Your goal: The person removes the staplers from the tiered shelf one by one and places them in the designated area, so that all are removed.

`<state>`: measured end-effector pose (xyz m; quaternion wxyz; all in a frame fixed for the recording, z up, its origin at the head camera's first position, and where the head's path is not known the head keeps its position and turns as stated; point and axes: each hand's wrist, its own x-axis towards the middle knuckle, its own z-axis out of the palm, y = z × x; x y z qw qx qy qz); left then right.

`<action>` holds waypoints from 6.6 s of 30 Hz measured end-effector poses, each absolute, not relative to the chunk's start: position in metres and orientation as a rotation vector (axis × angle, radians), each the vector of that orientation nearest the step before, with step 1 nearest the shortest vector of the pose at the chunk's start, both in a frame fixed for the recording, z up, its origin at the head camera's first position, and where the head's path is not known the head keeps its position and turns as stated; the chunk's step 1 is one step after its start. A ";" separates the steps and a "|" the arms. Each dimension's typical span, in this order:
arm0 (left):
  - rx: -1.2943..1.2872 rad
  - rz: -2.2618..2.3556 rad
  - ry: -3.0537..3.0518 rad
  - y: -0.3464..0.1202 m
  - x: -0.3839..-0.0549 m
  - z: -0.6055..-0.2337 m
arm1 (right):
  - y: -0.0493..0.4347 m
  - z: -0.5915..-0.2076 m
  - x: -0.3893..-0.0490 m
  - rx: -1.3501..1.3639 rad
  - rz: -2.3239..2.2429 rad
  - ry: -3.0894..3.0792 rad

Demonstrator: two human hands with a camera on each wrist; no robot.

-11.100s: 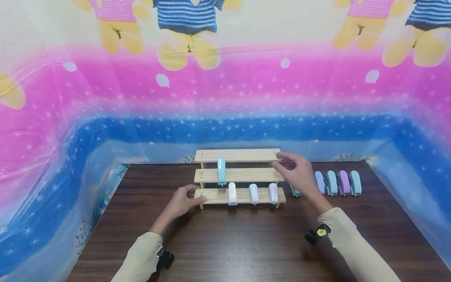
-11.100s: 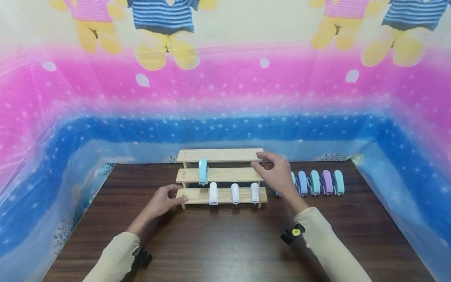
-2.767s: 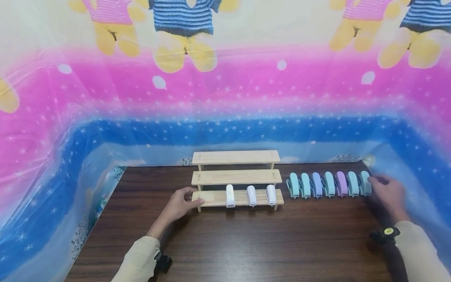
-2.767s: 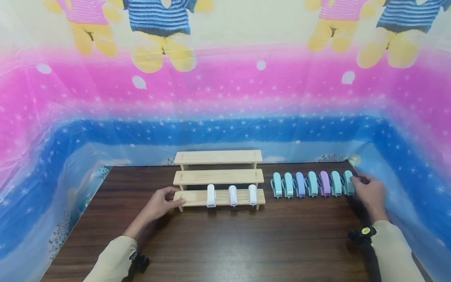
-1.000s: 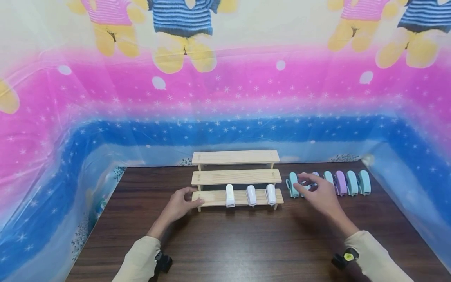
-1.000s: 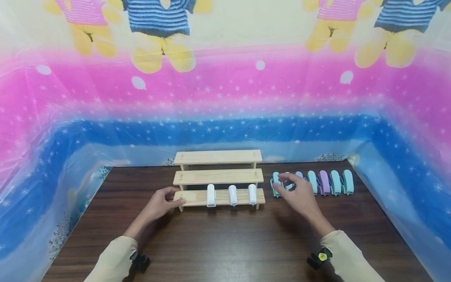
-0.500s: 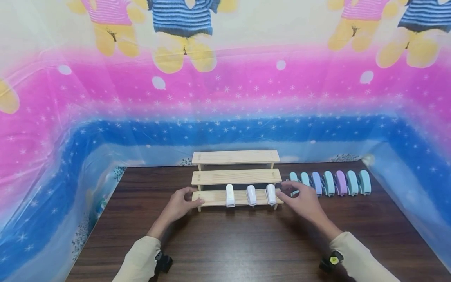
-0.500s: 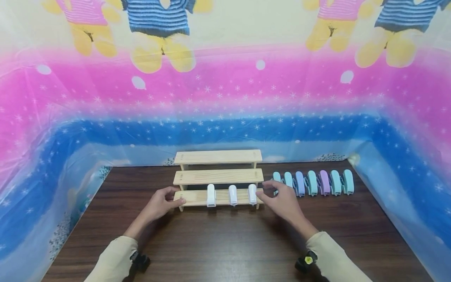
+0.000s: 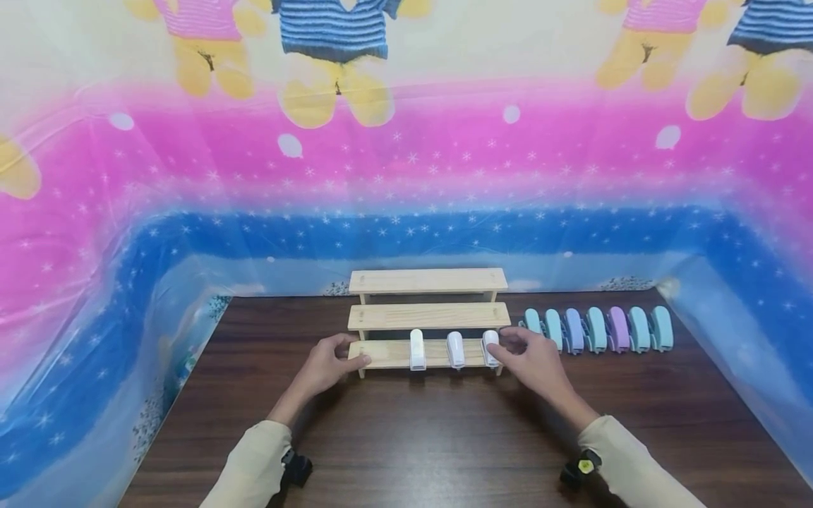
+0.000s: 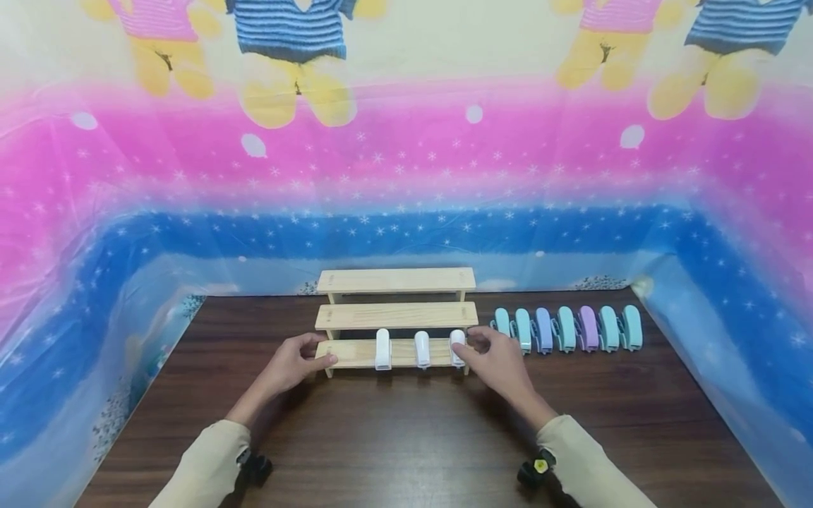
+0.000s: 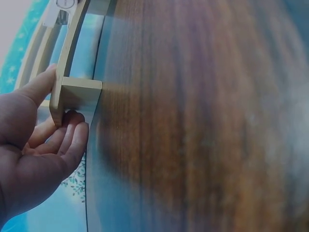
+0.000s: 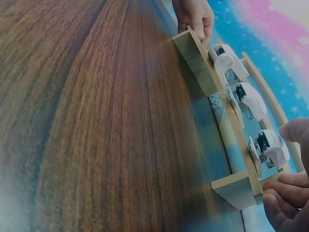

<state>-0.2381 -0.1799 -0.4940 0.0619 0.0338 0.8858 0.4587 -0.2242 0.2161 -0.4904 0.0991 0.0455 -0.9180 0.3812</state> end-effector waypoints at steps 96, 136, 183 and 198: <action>0.096 1.391 2.673 -0.180 -0.239 -0.494 | 0.302 -0.501 -0.180 -0.165 0.831 -2.825; 0.117 1.426 2.665 -0.179 -0.240 -0.495 | 0.160 -0.475 -0.218 0.186 1.172 -2.725; 0.144 1.411 2.679 -0.179 -0.241 -0.492 | 0.185 -0.456 -0.206 0.080 1.105 -2.710; 0.128 1.419 2.663 -0.179 -0.240 -0.493 | 0.252 -0.443 -0.190 0.009 1.033 -2.668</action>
